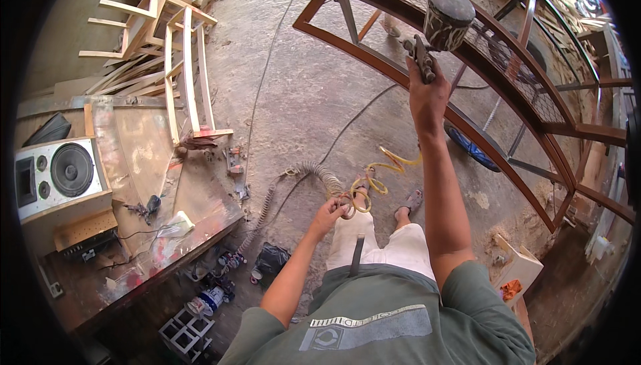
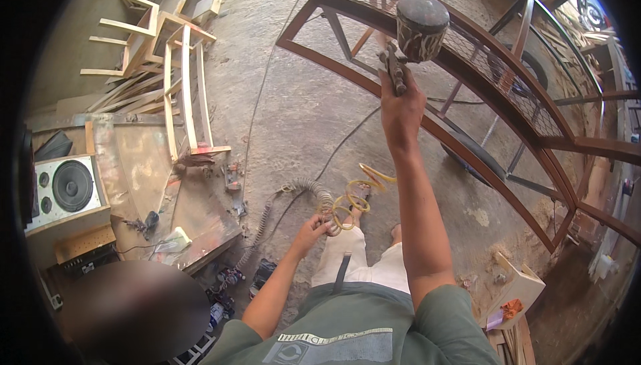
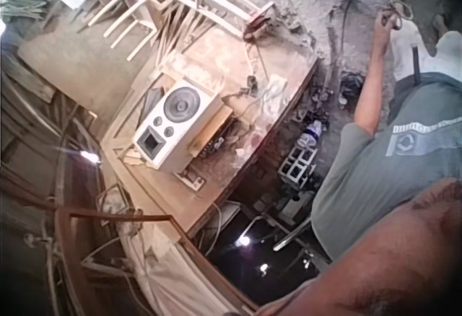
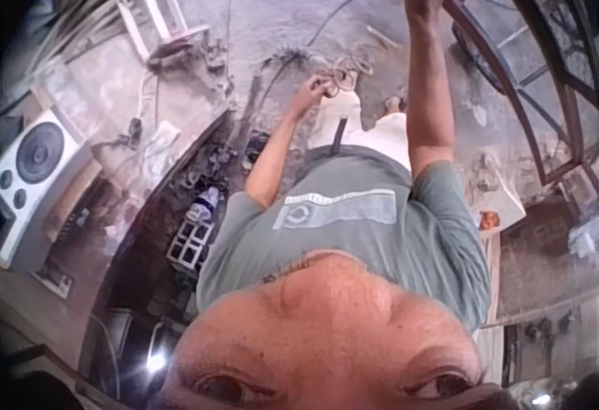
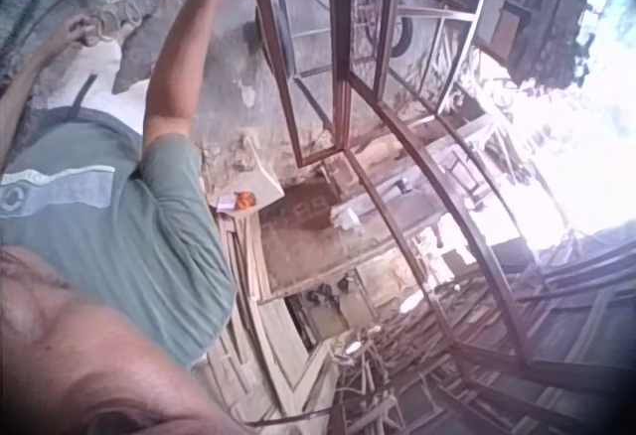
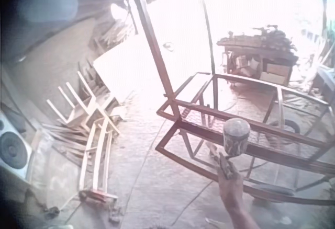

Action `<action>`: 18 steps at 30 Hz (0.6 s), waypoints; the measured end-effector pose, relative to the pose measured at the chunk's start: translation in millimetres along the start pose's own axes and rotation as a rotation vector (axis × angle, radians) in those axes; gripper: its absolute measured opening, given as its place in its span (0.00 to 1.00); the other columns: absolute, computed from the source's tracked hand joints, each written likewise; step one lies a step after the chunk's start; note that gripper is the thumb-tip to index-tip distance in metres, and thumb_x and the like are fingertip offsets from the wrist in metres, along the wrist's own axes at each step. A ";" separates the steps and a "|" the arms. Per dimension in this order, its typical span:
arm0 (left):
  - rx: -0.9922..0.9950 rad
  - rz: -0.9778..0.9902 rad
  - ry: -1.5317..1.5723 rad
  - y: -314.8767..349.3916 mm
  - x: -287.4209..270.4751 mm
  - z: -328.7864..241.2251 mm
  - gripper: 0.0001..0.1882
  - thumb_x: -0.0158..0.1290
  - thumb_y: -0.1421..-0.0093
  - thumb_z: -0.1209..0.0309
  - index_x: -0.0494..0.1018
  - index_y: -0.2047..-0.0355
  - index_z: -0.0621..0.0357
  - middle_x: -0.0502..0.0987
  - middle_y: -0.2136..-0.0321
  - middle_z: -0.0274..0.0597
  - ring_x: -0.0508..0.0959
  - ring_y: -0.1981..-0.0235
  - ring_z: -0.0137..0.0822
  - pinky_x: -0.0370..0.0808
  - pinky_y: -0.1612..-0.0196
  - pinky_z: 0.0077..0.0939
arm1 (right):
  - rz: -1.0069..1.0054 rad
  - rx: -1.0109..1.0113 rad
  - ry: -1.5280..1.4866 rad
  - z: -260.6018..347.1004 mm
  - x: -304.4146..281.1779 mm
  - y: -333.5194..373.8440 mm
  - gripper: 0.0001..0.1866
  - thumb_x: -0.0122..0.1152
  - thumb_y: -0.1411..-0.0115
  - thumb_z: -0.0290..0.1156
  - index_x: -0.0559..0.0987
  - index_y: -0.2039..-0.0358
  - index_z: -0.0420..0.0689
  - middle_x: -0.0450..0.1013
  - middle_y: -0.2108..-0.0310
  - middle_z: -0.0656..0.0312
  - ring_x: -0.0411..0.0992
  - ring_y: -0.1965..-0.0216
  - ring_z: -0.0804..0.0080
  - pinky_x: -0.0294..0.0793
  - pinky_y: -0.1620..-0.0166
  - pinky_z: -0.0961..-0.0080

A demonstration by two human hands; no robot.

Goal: The person spray paints the frame of a metal cart using a spray gun. The person also wipes their hands with a cloth and wipes the nozzle of the spray gun.

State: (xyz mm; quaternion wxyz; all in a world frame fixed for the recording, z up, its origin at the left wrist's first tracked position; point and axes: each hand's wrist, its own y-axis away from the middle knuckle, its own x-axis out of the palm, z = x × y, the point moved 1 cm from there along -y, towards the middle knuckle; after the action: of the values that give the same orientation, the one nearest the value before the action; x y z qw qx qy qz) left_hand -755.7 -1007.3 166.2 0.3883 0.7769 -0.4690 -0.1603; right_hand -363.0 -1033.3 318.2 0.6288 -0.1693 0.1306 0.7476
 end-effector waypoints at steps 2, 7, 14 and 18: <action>0.018 -0.007 0.005 -0.7 -11.4 -6.3 0.14 0.56 0.30 0.65 0.73 0.52 0.64 0.81 0.68 0.37 0.80 0.63 0.28 0.75 0.51 0.26 | -0.049 -0.088 -0.061 -3.5 30.0 -7.9 0.17 0.68 0.36 0.38 0.83 0.53 0.40 0.79 0.73 0.53 0.73 0.72 0.69 0.73 0.65 0.70; 0.035 -0.023 0.078 -0.7 -35.7 -8.2 0.14 0.55 0.30 0.66 0.72 0.51 0.63 0.81 0.67 0.39 0.81 0.62 0.29 0.76 0.50 0.28 | -0.021 -0.135 -0.109 11.0 93.3 -24.3 0.17 0.70 0.37 0.39 0.84 0.53 0.42 0.79 0.75 0.60 0.69 0.74 0.80 0.71 0.68 0.72; 0.055 -0.033 0.119 6.3 -59.1 -23.0 0.12 0.56 0.30 0.66 0.73 0.53 0.61 0.82 0.66 0.39 0.81 0.61 0.29 0.74 0.50 0.24 | 0.007 -0.170 -0.140 26.7 128.8 -32.3 0.18 0.70 0.37 0.39 0.84 0.50 0.45 0.83 0.70 0.56 0.76 0.71 0.77 0.74 0.65 0.72; 0.065 0.005 0.061 12.7 -54.7 -31.9 0.13 0.56 0.30 0.65 0.73 0.52 0.62 0.82 0.66 0.39 0.81 0.61 0.29 0.75 0.50 0.25 | -0.052 -0.112 0.051 11.8 58.2 4.7 0.18 0.67 0.36 0.43 0.83 0.48 0.50 0.82 0.64 0.48 0.81 0.64 0.47 0.77 0.61 0.60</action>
State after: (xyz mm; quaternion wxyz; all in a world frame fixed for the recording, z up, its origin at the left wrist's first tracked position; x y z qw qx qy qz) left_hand -771.7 -949.4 190.1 0.3775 0.7924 -0.4639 -0.1202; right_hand -377.6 -977.2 304.5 0.6339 -0.2265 0.1002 0.7327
